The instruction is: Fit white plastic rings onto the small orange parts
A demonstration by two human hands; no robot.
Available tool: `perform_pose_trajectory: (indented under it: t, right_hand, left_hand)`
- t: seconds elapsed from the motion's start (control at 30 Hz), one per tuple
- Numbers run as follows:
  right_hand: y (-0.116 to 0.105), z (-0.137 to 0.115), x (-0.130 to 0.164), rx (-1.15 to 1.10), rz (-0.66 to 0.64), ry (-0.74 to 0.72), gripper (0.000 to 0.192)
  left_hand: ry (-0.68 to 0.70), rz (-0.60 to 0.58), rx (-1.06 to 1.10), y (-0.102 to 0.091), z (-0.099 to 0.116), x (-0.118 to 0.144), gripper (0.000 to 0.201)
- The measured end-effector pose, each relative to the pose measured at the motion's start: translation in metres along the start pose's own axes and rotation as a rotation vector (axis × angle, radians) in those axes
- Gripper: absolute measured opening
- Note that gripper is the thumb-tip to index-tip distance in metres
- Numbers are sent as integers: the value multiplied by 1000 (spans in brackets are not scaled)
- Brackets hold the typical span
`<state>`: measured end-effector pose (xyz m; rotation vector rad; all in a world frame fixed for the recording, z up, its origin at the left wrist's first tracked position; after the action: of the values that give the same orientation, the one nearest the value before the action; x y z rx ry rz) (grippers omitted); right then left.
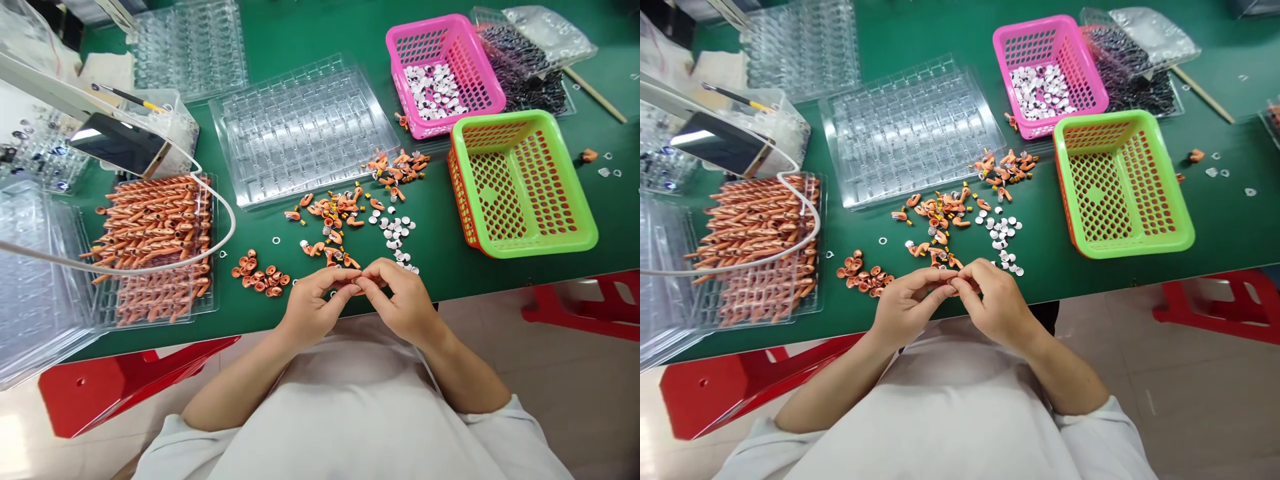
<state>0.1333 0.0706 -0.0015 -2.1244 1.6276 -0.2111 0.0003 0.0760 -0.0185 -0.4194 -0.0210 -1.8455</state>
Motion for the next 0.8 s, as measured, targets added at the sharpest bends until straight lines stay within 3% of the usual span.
perform_pose_trajectory:
  t: [0.2, 0.33, 0.47, 0.8]
  right_hand:
    - [0, 3, -3, -21, -33, 9, 12]
    - [7, 13, 1, -279, -101, 122, 11]
    - [6, 24, 10, -464, -48, 213, 17]
    - [-1, 28, 13, -378, -17, 224, 16]
  left_hand:
    - [-64, -71, 83, 1, 4, -3, 19]
    - [-119, -85, 75, 0, 4, -4, 16]
    - [-122, -66, 13, 3, 5, -4, 10]
    - [-34, -84, -210, 15, 16, -4, 12]
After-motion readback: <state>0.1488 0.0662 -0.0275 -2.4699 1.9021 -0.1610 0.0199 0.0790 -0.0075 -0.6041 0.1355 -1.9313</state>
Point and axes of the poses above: each hand's wrist, its own x-axis away from the middle knuckle, its own y-axis out of the palm, z = x × y, the point moved 9 cm from there along -x, towards the middle knuckle, and after that the axes turned 10 degrees about -y, right-handed, at the moved point
